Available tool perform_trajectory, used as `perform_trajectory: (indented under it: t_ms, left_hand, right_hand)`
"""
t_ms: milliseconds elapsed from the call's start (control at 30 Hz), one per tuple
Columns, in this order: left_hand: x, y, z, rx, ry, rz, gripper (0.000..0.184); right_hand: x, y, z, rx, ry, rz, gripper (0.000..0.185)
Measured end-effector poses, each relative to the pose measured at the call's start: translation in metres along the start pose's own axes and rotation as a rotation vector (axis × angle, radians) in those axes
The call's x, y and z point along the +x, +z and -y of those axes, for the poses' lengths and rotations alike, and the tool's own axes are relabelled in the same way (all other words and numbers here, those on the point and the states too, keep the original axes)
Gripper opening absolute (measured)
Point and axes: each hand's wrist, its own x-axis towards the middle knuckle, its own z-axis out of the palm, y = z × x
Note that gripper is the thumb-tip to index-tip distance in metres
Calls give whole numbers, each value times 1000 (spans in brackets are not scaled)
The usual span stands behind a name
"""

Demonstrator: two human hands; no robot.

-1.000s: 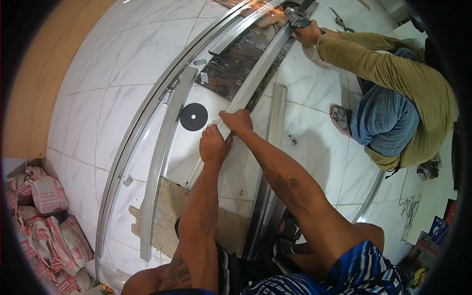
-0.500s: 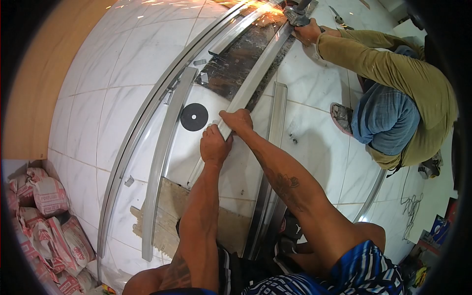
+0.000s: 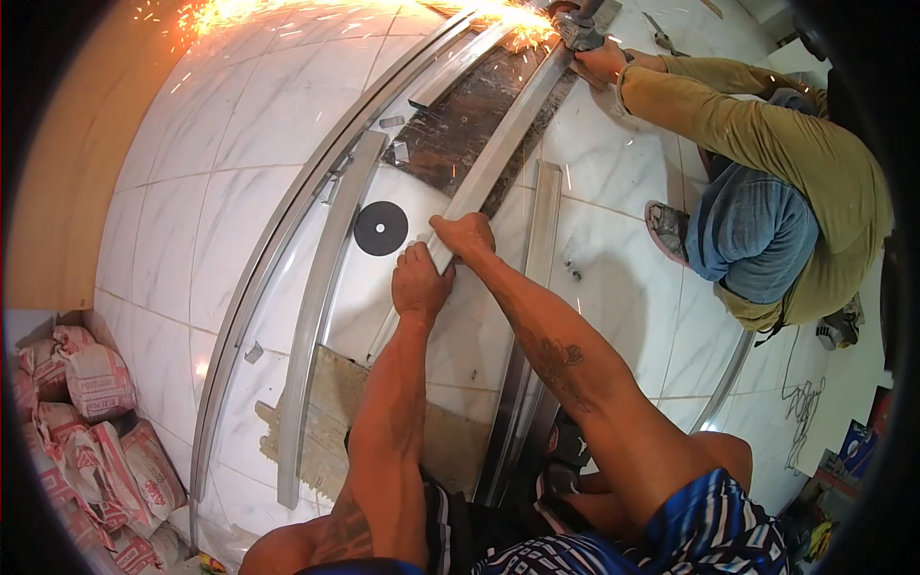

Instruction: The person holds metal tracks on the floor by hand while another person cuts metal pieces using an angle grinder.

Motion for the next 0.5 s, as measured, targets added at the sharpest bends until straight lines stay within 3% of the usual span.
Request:
perform_trajectory:
  t_ms: [300,400,500]
  left_hand:
    - [2,-2,2,-22,3,48,65]
    - [1,-7,0,-45,30,-5,52]
    - [2,-10,-2,-43,26,12,52]
  right_hand:
    - [1,-1,-1,0,2,26,92]
    - [0,-1,0,-7,24,11,91]
    - [-3,-2,2,-14,26,1,89]
